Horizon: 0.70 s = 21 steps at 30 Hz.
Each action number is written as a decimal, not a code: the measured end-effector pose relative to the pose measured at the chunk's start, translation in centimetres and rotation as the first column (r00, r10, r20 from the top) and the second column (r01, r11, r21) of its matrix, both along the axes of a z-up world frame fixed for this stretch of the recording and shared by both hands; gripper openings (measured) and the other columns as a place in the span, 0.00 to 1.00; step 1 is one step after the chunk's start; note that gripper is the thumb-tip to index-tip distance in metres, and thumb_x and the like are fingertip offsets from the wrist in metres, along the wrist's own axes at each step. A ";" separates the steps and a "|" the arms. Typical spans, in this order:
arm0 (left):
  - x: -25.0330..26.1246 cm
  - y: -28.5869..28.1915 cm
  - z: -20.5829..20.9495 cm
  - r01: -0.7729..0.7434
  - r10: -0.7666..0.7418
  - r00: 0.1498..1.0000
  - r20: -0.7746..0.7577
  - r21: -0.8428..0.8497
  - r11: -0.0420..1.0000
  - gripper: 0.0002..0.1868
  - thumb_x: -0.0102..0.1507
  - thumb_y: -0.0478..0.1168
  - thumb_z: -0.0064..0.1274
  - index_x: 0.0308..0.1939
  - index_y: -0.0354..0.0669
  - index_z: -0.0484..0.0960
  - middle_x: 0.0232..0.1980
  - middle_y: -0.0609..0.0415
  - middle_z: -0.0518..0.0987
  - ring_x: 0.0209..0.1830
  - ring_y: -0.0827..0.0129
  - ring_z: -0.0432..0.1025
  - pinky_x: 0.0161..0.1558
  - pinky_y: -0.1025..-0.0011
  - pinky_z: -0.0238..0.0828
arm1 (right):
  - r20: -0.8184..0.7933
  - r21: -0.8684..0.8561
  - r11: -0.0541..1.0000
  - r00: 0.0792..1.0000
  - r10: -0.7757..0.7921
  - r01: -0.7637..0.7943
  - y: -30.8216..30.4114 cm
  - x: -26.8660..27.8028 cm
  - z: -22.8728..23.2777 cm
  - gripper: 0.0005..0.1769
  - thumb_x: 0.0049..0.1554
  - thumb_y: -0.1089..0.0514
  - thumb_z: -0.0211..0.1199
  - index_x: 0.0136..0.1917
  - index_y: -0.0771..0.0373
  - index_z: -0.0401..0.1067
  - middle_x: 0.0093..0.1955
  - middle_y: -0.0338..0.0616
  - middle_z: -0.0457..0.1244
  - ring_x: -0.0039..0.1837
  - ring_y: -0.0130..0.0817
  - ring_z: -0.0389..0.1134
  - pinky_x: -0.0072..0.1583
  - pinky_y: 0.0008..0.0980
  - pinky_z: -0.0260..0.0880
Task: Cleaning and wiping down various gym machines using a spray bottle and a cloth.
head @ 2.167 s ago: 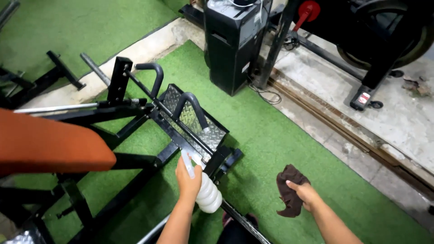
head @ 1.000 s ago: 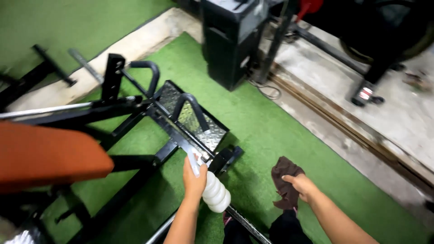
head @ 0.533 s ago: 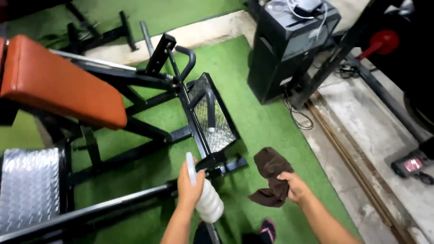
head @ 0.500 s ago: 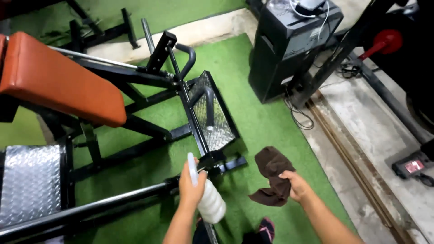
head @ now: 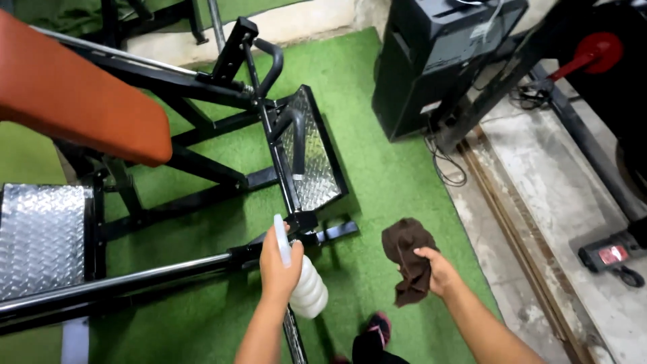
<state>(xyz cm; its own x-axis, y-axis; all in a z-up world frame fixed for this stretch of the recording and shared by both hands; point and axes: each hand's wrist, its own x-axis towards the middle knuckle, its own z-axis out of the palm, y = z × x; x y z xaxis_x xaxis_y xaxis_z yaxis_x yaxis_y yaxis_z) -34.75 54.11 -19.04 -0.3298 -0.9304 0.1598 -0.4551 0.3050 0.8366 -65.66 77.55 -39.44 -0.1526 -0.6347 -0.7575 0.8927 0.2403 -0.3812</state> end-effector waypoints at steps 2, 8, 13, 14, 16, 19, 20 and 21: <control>0.5 -0.5 -0.4 -0.019 0.019 1.000 -0.021 -0.006 1.000 0.25 0.58 0.38 0.57 0.60 0.36 0.75 0.56 0.42 0.80 0.58 0.51 0.76 0.60 0.61 0.70 | -0.039 0.026 1.000 0.999 0.019 -0.018 -2.7 0.1 1.8 0.25 0.52 0.53 0.60 0.61 0.65 0.71 0.49 0.55 0.71 0.48 0.54 0.73 0.54 0.54 0.75; 1.9 -1.9 -3.5 -0.087 0.090 0.993 -0.074 0.045 0.995 0.27 0.57 0.37 0.57 0.60 0.35 0.74 0.56 0.42 0.80 0.58 0.51 0.76 0.60 0.61 0.70 | -0.129 -0.030 0.994 0.986 0.102 -0.107 -10.0 -0.2 5.8 0.20 0.54 0.59 0.61 0.60 0.66 0.71 0.50 0.52 0.71 0.46 0.47 0.74 0.51 0.51 0.77; -0.3 -7.9 -3.8 -0.081 0.081 0.997 0.004 0.090 0.993 0.26 0.57 0.38 0.58 0.59 0.38 0.76 0.54 0.42 0.81 0.56 0.49 0.76 0.58 0.60 0.71 | -0.248 -0.032 0.975 0.947 0.203 -0.218 -16.8 -2.0 8.3 0.19 0.54 0.58 0.63 0.59 0.65 0.72 0.47 0.53 0.71 0.43 0.48 0.74 0.47 0.48 0.78; -1.3 -9.4 -3.0 -0.067 0.067 0.998 0.009 0.101 0.993 0.28 0.56 0.39 0.58 0.61 0.38 0.75 0.54 0.41 0.81 0.55 0.48 0.76 0.57 0.59 0.71 | -0.286 0.004 0.974 0.933 0.217 -0.225 -18.0 -2.5 8.6 0.20 0.54 0.59 0.64 0.59 0.64 0.72 0.47 0.52 0.71 0.43 0.46 0.74 0.46 0.48 0.77; -2.9 -11.3 -2.8 -0.062 0.060 0.998 0.018 0.120 0.991 0.29 0.56 0.39 0.58 0.62 0.39 0.75 0.55 0.40 0.80 0.55 0.47 0.76 0.57 0.59 0.71 | -0.317 0.047 0.970 0.917 0.241 -0.239 -20.7 -3.2 10.0 0.20 0.54 0.59 0.65 0.60 0.63 0.73 0.47 0.51 0.71 0.42 0.45 0.73 0.46 0.47 0.77; -4.4 -14.4 -3.0 0.004 -0.004 1.000 0.000 0.021 1.000 0.33 0.56 0.40 0.58 0.64 0.35 0.71 0.58 0.36 0.77 0.57 0.43 0.73 0.59 0.56 0.69 | -0.410 -0.043 0.967 0.887 0.211 -0.250 -26.9 -3.5 13.2 0.23 0.54 0.59 0.67 0.63 0.62 0.71 0.50 0.45 0.70 0.46 0.40 0.72 0.48 0.45 0.74; -4.8 -15.2 -2.6 0.042 -0.042 0.999 -0.002 -0.010 0.999 0.33 0.56 0.40 0.58 0.65 0.33 0.71 0.59 0.35 0.76 0.59 0.41 0.72 0.60 0.56 0.67 | -0.544 -0.044 0.943 0.800 0.255 -0.331 -28.8 -3.5 13.9 0.27 0.50 0.61 0.69 0.64 0.61 0.71 0.54 0.43 0.70 0.52 0.38 0.72 0.54 0.42 0.73; -5.3 -15.8 -2.3 0.080 -0.080 0.997 -0.004 -0.041 0.996 0.33 0.56 0.39 0.57 0.65 0.32 0.70 0.60 0.33 0.75 0.60 0.40 0.71 0.62 0.55 0.66 | -0.664 -0.032 0.912 0.690 0.286 -0.409 -30.5 -3.5 14.5 0.32 0.47 0.62 0.70 0.66 0.61 0.70 0.58 0.41 0.70 0.57 0.35 0.72 0.59 0.38 0.72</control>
<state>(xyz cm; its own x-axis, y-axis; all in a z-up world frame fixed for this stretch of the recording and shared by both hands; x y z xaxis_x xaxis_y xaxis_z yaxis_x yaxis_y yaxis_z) -40.02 38.26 -21.37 -0.4018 -0.8938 0.1991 -0.4236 0.3742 0.8249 -69.19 47.01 -24.93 -0.2977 -0.8453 -0.4437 0.2904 0.3626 -0.8856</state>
